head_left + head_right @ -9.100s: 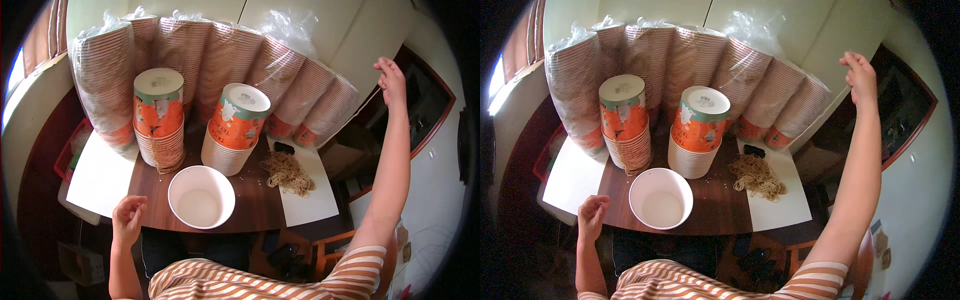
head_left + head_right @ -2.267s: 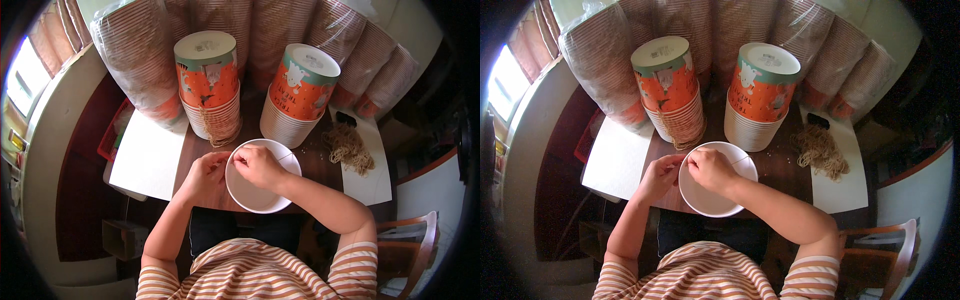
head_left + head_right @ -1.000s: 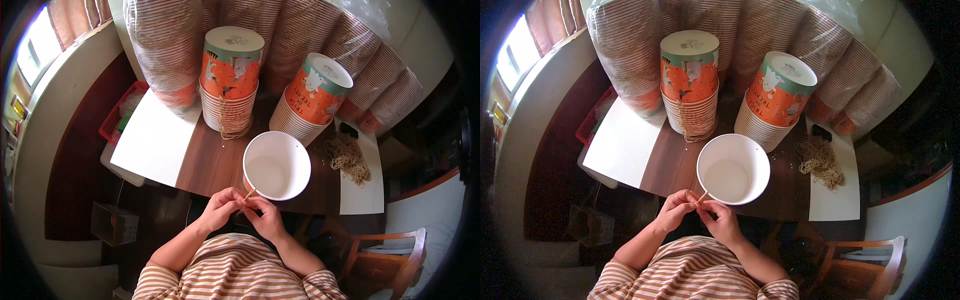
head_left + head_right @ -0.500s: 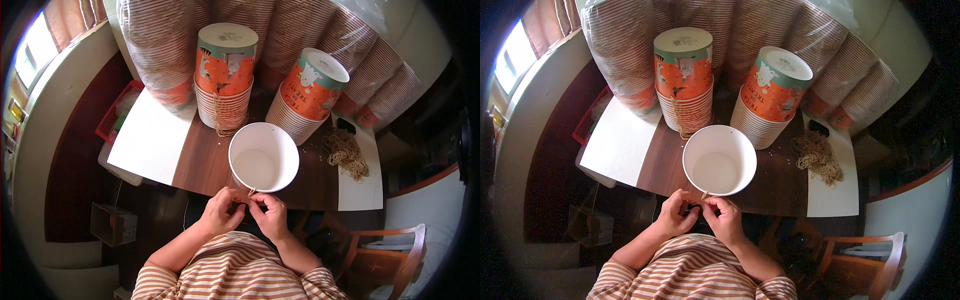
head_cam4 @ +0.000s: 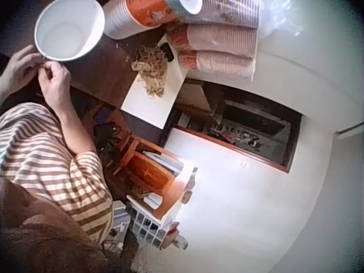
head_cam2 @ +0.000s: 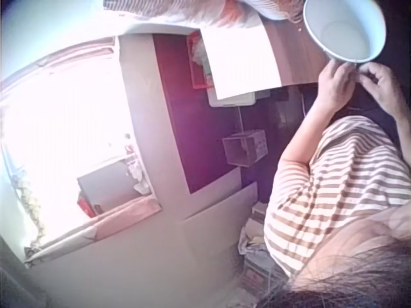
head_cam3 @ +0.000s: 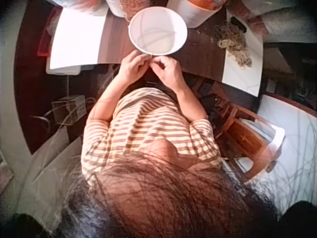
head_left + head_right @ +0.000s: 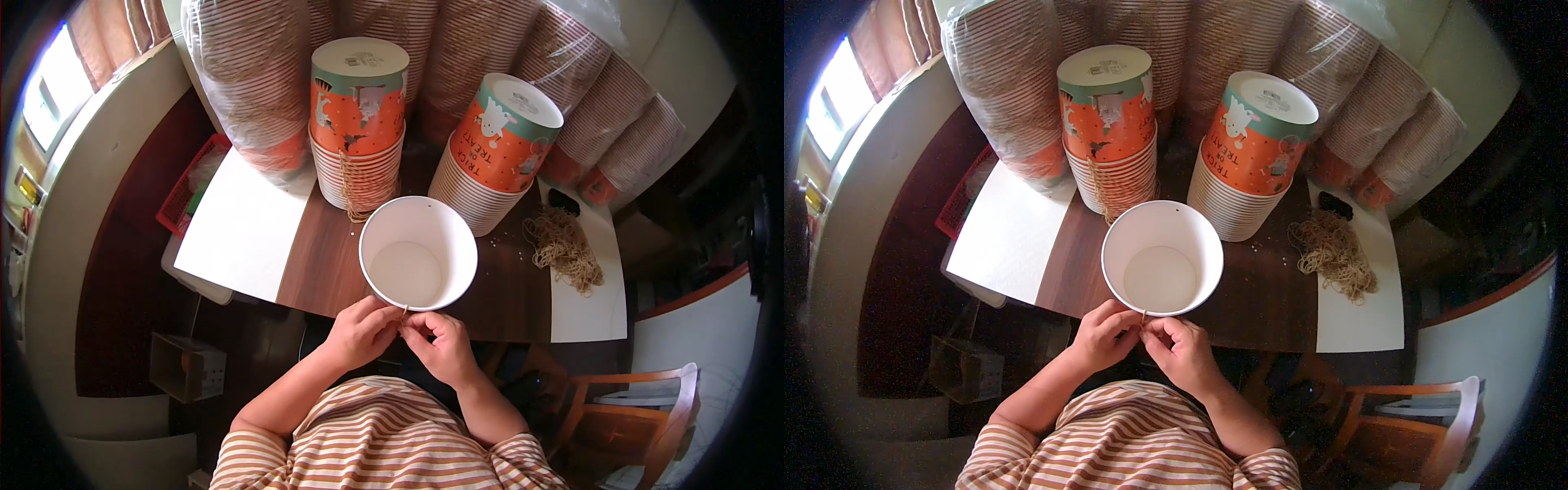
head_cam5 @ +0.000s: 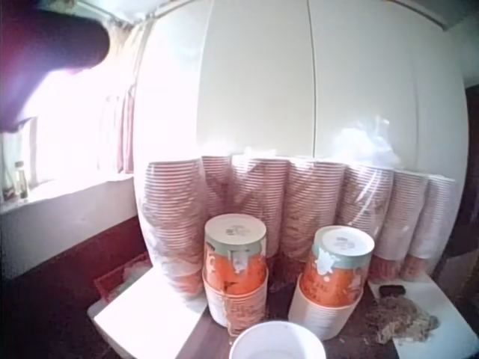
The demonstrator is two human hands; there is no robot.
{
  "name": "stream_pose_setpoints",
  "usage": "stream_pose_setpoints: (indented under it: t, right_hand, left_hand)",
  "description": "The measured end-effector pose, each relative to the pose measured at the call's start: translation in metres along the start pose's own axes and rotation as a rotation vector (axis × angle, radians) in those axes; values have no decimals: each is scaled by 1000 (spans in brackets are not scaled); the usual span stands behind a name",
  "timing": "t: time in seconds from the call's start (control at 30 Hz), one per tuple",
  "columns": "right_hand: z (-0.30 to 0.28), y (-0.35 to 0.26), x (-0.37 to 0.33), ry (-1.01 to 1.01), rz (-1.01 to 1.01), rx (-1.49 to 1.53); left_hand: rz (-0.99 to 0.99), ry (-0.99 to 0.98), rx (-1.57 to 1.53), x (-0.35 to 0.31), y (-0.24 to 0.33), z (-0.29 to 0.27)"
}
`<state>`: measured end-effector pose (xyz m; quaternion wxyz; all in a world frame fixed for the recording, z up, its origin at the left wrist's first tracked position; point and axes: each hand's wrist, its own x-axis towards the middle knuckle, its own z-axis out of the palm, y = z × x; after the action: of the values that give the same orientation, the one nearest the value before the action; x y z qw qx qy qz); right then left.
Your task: Manually threading and knotting strings through holes in paper buckets to create handles.
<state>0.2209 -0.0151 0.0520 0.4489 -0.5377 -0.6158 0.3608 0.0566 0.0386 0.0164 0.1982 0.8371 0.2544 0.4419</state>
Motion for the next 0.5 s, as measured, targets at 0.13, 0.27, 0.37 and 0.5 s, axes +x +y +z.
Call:
stream_pose_setpoints:
  t: [0.13, 0.27, 0.37, 0.5]
  right_hand:
    - [1, -2, 0, 3, -54, -34]
    - [3, 2, 2, 78, -151, -120]
    - [3, 8, 6, 175, -369, -382]
    - [9, 7, 5, 251, -478, -611]
  left_hand:
    - [-134, 119, -150, -4, -2, 12]
    - [-278, 167, -275, -7, 0, 17]
    - [-351, 210, -232, -10, 8, 18]
    - [-386, 253, -149, -16, 16, 21]
